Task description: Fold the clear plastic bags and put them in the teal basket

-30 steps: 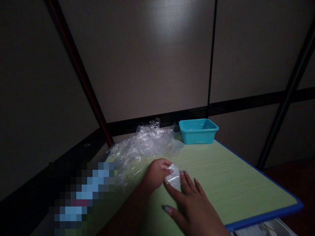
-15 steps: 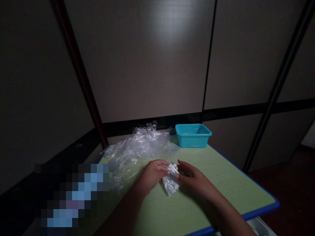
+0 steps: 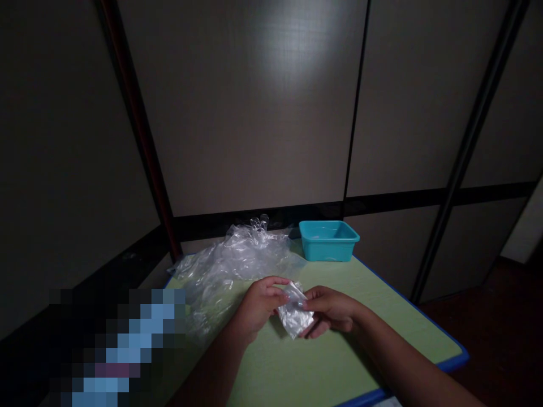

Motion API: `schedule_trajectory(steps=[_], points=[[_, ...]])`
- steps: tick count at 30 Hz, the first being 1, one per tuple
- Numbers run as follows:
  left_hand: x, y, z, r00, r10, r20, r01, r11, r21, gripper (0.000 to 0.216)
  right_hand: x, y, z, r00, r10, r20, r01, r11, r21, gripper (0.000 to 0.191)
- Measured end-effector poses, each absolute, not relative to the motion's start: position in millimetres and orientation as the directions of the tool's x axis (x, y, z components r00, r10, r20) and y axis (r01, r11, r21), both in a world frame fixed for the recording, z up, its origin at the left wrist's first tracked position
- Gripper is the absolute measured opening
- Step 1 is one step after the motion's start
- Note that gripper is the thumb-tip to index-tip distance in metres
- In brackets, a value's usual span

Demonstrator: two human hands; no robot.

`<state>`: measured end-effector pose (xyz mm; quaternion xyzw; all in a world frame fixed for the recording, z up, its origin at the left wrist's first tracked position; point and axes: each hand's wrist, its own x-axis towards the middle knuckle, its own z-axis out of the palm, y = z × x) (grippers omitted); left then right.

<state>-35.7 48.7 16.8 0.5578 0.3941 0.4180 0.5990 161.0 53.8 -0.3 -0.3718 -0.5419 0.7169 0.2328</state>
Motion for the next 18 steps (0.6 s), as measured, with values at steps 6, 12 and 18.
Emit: schedule_trajectory(steps=[6,12,18], points=[[-35,50,12,0.355,0.935,-0.001,-0.040,0.017,0.999,0.040,156,53,-6,-0.498,0.840,-0.216,-0.053,-0.278,-0.959,0.031],[-34,52,7,0.279,0.960,-0.029,-0.052,0.045,0.998,0.047,151,53,-8,-0.379,0.916,-0.127,-0.101,-0.178,-0.979,0.033],[-32,53,0,0.239,0.965,-0.109,-0.042,0.122,0.992,0.046,152,60,-10,-0.210,0.977,0.045,-0.151,0.013,-0.988,0.036]])
